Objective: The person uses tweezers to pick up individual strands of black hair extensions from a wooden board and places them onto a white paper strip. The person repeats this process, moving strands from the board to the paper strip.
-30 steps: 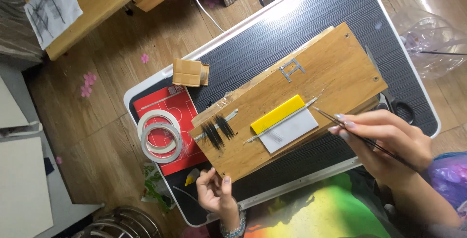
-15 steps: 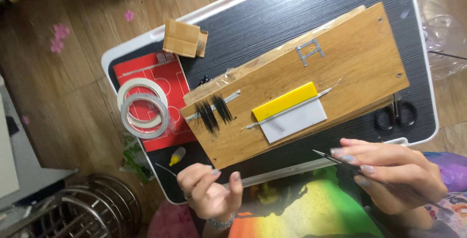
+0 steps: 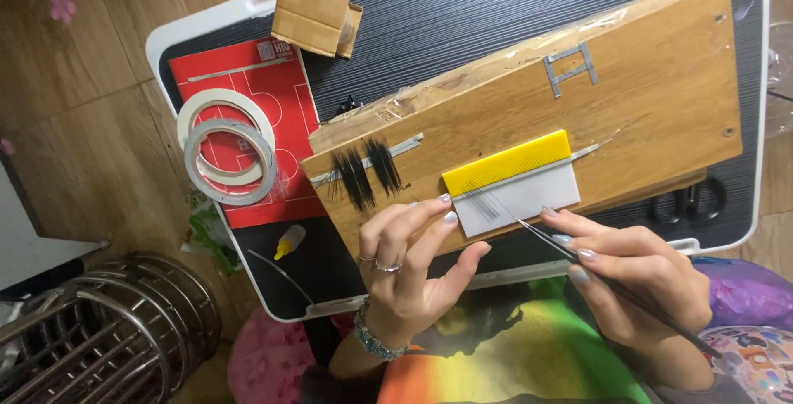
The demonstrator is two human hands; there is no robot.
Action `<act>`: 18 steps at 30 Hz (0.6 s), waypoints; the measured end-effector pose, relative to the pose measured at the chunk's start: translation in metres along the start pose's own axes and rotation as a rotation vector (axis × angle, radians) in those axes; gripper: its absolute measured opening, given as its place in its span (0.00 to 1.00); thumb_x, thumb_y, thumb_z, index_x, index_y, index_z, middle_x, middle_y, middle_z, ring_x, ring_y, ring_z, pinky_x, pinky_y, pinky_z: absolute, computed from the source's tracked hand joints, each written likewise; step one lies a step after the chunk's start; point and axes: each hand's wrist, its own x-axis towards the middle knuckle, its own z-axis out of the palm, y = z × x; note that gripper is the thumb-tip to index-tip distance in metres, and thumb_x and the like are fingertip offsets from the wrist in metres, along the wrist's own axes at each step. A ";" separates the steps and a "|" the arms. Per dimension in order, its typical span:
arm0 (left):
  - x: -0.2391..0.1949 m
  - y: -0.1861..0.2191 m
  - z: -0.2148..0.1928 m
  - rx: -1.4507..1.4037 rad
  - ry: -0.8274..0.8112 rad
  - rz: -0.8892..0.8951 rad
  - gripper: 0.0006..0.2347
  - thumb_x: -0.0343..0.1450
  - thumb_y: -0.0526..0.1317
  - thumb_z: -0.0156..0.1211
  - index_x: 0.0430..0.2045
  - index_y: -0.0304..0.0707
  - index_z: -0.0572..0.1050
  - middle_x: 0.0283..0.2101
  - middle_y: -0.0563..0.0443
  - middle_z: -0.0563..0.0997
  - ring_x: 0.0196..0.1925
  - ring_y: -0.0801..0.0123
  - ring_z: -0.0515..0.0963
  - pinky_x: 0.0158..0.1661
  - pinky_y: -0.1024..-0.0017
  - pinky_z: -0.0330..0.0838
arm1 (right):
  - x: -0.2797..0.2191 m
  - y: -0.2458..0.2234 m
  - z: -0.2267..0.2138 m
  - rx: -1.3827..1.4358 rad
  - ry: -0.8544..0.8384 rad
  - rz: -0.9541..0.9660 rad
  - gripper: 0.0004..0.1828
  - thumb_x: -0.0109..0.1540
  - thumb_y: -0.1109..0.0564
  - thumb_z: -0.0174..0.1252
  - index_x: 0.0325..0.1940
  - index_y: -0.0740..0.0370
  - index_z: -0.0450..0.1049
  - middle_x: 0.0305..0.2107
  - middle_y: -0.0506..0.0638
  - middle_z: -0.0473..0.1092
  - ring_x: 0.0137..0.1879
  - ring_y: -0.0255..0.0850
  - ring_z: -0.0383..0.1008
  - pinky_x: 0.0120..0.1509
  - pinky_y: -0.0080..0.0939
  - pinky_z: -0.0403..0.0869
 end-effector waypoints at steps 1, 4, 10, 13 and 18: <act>0.001 0.000 0.000 0.001 -0.001 -0.004 0.15 0.72 0.45 0.70 0.46 0.39 0.73 0.50 0.47 0.80 0.51 0.59 0.75 0.52 0.65 0.80 | 0.002 -0.002 0.002 0.002 -0.003 0.003 0.15 0.66 0.70 0.52 0.56 0.62 0.67 0.49 0.59 0.71 0.68 0.71 0.77 0.77 0.67 0.82; 0.003 -0.001 0.002 0.014 0.005 -0.002 0.14 0.72 0.44 0.70 0.44 0.37 0.74 0.49 0.47 0.80 0.50 0.59 0.77 0.51 0.65 0.81 | 0.004 -0.002 0.005 -0.056 0.042 0.030 0.12 0.65 0.69 0.53 0.52 0.64 0.68 0.46 0.61 0.72 0.65 0.67 0.79 0.75 0.64 0.83; 0.005 -0.002 0.002 0.040 -0.008 -0.011 0.14 0.72 0.44 0.70 0.43 0.36 0.74 0.50 0.46 0.81 0.49 0.59 0.78 0.50 0.66 0.81 | -0.004 0.009 -0.002 -0.017 -0.066 0.034 0.17 0.67 0.68 0.52 0.59 0.58 0.66 0.51 0.56 0.70 0.69 0.66 0.76 0.80 0.63 0.79; 0.004 -0.003 0.003 0.045 -0.006 -0.014 0.13 0.72 0.43 0.70 0.42 0.35 0.74 0.49 0.44 0.81 0.47 0.58 0.79 0.48 0.67 0.82 | -0.003 0.008 -0.003 -0.066 -0.072 0.046 0.17 0.66 0.68 0.53 0.59 0.58 0.66 0.50 0.57 0.71 0.68 0.65 0.78 0.79 0.63 0.80; 0.004 -0.004 0.004 0.051 -0.007 -0.016 0.13 0.72 0.43 0.71 0.41 0.36 0.75 0.48 0.44 0.82 0.46 0.58 0.78 0.47 0.67 0.82 | -0.007 0.013 -0.005 -0.070 -0.079 0.039 0.18 0.66 0.68 0.53 0.59 0.58 0.65 0.50 0.57 0.71 0.67 0.65 0.79 0.77 0.62 0.82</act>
